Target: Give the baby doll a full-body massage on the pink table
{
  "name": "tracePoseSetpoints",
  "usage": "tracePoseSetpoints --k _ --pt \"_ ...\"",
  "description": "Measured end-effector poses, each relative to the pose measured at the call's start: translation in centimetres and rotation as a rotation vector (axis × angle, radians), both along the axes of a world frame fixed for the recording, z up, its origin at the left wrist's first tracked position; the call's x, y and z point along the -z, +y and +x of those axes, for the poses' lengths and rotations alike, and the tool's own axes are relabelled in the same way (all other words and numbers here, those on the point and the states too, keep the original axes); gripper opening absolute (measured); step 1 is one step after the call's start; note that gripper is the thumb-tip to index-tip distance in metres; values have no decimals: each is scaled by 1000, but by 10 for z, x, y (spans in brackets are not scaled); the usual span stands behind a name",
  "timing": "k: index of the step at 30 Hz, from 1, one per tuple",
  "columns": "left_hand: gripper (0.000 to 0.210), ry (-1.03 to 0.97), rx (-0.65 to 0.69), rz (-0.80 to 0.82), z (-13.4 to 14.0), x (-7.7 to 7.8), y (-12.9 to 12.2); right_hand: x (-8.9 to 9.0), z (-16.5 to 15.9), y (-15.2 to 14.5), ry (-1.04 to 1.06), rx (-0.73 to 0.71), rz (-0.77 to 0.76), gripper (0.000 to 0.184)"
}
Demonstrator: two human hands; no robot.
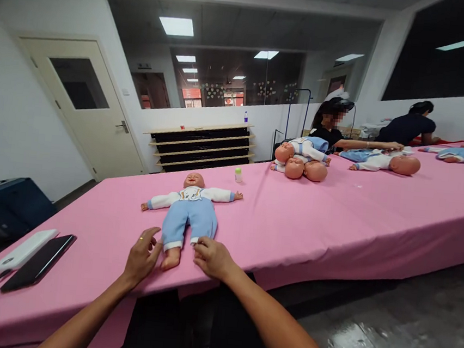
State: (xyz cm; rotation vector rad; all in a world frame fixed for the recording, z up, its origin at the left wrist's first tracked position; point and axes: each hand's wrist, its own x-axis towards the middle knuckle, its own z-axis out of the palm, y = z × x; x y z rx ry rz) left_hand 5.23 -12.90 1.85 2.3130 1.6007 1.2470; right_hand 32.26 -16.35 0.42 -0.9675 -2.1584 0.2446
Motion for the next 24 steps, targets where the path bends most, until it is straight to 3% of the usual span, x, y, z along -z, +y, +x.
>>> tracePoseSetpoints --k 3,6,8,11,17,24 --pt "43 203 71 -80 21 15 -46 0 0 -4 62 -29 -67 39" --pt "41 267 16 -124 37 22 -62 -3 -3 -11 154 -15 -136 40" --pt "37 226 40 -115 46 21 -64 -4 -6 -16 225 9 -191 38" --pt "38 106 195 -133 54 14 -57 -2 -11 -18 320 7 -254 34" --pt "49 -219 396 -347 55 11 -34 2 -12 -6 471 -79 -264 33" --pt "57 -63 602 -332 49 -3 -39 4 -11 -12 302 -176 -155 39"
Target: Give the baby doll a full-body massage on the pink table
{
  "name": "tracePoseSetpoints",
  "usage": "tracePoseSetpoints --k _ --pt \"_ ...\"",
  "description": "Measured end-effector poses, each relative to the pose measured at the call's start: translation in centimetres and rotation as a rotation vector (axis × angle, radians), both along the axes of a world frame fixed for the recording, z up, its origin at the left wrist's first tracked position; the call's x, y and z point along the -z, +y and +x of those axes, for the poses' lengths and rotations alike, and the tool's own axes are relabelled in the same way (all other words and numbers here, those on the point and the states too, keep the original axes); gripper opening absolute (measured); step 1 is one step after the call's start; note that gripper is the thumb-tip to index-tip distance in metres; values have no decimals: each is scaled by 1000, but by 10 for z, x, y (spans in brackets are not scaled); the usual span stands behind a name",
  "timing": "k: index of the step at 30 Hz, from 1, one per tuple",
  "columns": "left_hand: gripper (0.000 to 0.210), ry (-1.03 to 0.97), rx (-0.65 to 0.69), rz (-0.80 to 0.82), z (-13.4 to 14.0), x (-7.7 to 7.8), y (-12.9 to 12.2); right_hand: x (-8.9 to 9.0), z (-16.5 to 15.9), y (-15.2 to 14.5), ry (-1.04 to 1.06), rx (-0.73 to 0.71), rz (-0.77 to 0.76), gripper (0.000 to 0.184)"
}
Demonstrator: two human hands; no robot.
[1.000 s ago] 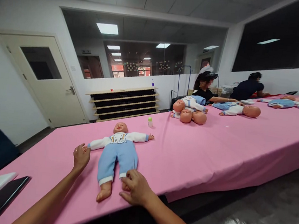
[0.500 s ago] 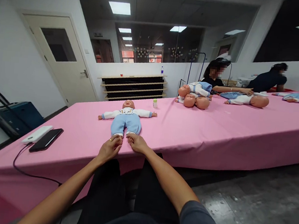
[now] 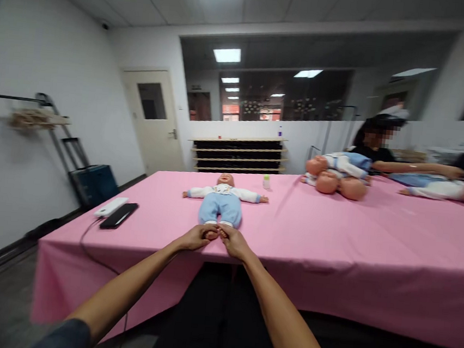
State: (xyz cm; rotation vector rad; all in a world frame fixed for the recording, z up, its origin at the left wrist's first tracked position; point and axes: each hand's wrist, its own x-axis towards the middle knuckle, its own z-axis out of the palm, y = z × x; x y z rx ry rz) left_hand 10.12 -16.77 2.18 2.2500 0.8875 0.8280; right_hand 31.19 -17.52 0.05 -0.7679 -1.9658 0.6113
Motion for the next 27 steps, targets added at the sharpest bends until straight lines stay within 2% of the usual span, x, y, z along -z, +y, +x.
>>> tracePoseSetpoints --k 2,7,9,12,15,17,22,27 --pt "55 88 38 22 2 -8 0 5 2 5 -70 24 4 43" --pt "35 198 -45 64 4 -13 2 14 5 15 -162 62 43 47" --pt "34 206 -45 77 3 -9 2 15 5 15 -186 107 55 47" --pt "44 263 -64 157 0 5 5 15 5 16 -209 154 66 49" --pt "54 286 -150 261 -1 20 9 16 4 18 -207 169 62 62" --pt "57 232 -200 262 1 28 10 19 3 19 -177 170 41 66" --pt "43 61 -224 169 3 34 15 24 2 25 23 149 -43 38" --pt "43 -70 -302 146 -1 38 18 24 8 31 254 86 -119 41"
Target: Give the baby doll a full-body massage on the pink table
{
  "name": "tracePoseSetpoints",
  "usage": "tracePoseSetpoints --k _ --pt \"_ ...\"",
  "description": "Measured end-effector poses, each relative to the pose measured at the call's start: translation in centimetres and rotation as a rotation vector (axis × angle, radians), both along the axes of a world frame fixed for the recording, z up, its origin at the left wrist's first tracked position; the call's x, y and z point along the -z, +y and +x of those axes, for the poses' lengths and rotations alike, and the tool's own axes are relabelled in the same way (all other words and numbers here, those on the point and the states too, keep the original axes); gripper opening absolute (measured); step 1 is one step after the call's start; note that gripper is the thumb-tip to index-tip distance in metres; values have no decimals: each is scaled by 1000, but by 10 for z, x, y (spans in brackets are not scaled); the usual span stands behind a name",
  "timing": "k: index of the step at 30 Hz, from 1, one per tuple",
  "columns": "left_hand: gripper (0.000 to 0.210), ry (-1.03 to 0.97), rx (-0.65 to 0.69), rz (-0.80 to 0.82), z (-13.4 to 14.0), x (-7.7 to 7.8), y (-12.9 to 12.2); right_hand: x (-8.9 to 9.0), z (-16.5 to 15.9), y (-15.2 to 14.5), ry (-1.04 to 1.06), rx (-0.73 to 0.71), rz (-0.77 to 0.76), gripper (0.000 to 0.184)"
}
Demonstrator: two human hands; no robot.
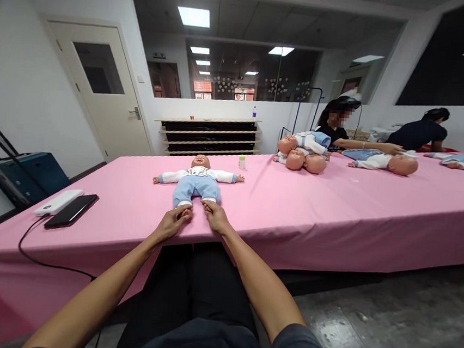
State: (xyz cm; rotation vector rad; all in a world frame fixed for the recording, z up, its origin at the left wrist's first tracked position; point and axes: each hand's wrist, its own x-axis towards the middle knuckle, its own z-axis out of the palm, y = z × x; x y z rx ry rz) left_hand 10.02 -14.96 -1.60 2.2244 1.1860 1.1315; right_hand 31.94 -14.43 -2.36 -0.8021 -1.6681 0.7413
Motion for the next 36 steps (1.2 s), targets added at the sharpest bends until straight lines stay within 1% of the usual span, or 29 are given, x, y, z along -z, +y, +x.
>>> tracePoseSetpoints --k 3,5,11,15,17,19,21,23,24,25,27,28,30,31,33,36 --pt "46 -29 -24 48 -2 2 -1 -2 2 1 74 5 -25 43" --pt "47 -16 -36 64 -1 2 -1 -3 3 1 67 18 -9 43" --pt "42 127 -43 142 2 3 -1 -6 0 -8 -173 74 123 37" --pt "42 208 -98 206 2 3 -6 -7 -4 -12 -298 154 132 41" --pt "41 269 -122 223 3 3 -9 -8 -5 -14 -318 173 116 44" --pt "44 328 -145 267 5 0 -15 -9 -5 -16 -291 155 91 47" --pt "48 352 -218 358 9 -4 -21 -10 -4 -18 -259 129 61 46" --pt "50 332 -291 451 18 -11 -25 -11 -4 -19 -233 120 42 43" --pt "49 313 -293 476 24 -15 -26 -11 -4 -20 -219 117 44 41" --pt "46 293 -268 479 31 -19 -25 -11 -4 -20 -203 110 53 39" --pt "36 252 -185 419 46 -29 -18 -12 -4 -20 -170 86 75 35" --pt "31 220 -160 355 55 -33 -13 -13 -4 -19 -156 71 79 33" --pt "28 132 -160 211 72 -38 -3 -15 -4 -18 -124 48 77 30" --pt "28 84 -170 157 80 -38 0 -16 -4 -17 -98 43 72 28" --pt "30 10 -187 109 96 -33 4 -17 -4 -16 -26 36 49 28" --pt "38 -112 -225 70 112 -16 3 -17 1 -11 100 51 -25 29"
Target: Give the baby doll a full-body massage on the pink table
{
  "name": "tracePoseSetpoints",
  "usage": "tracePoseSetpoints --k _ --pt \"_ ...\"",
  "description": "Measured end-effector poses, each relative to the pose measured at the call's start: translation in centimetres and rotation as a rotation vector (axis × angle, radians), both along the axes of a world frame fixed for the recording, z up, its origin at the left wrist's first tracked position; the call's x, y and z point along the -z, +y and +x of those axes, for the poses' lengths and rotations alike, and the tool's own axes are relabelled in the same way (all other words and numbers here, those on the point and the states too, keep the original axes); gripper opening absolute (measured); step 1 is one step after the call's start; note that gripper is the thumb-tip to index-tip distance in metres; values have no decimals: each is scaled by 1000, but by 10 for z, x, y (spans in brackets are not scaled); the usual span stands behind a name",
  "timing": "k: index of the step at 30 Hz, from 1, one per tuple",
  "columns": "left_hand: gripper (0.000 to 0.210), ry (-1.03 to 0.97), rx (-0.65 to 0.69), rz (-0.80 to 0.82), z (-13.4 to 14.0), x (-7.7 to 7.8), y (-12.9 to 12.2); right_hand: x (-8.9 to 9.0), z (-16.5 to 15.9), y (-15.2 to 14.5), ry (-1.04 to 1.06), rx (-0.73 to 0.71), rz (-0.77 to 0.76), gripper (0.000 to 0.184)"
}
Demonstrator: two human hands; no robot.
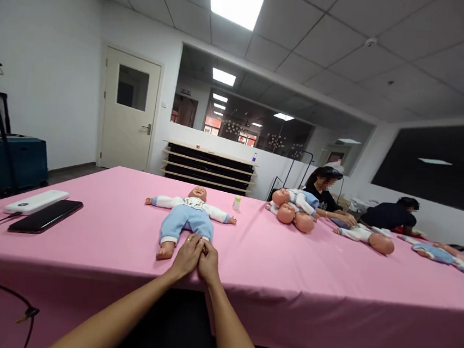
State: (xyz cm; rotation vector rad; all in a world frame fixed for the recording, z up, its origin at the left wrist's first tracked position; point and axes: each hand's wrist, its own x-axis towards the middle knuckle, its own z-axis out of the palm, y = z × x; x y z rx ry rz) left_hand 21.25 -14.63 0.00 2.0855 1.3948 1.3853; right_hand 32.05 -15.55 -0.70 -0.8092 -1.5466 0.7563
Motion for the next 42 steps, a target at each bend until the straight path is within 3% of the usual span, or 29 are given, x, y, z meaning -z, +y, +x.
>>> tracePoseSetpoints --k 3,6,10,14,19,26,35,42 --pt "48 -197 49 -136 2 13 3 1 6 5 118 15 -85 34" --pt "53 -322 198 -244 -6 13 10 1 10 6 189 -26 -142 42" --pt "61 -352 394 -279 -17 8 15 -6 7 0 202 -146 -179 46" --pt "66 -373 465 -330 -18 7 23 -11 4 -5 169 -187 -160 44" --pt "60 -382 493 -322 -10 12 31 -7 5 0 134 -104 -98 42" --pt "56 -346 378 -204 -12 13 15 -1 4 4 44 11 5 43" --pt "57 -340 379 -258 -17 19 27 8 3 8 133 -13 -46 49" --pt "55 -339 376 -320 -20 18 23 8 5 5 161 15 -90 39"
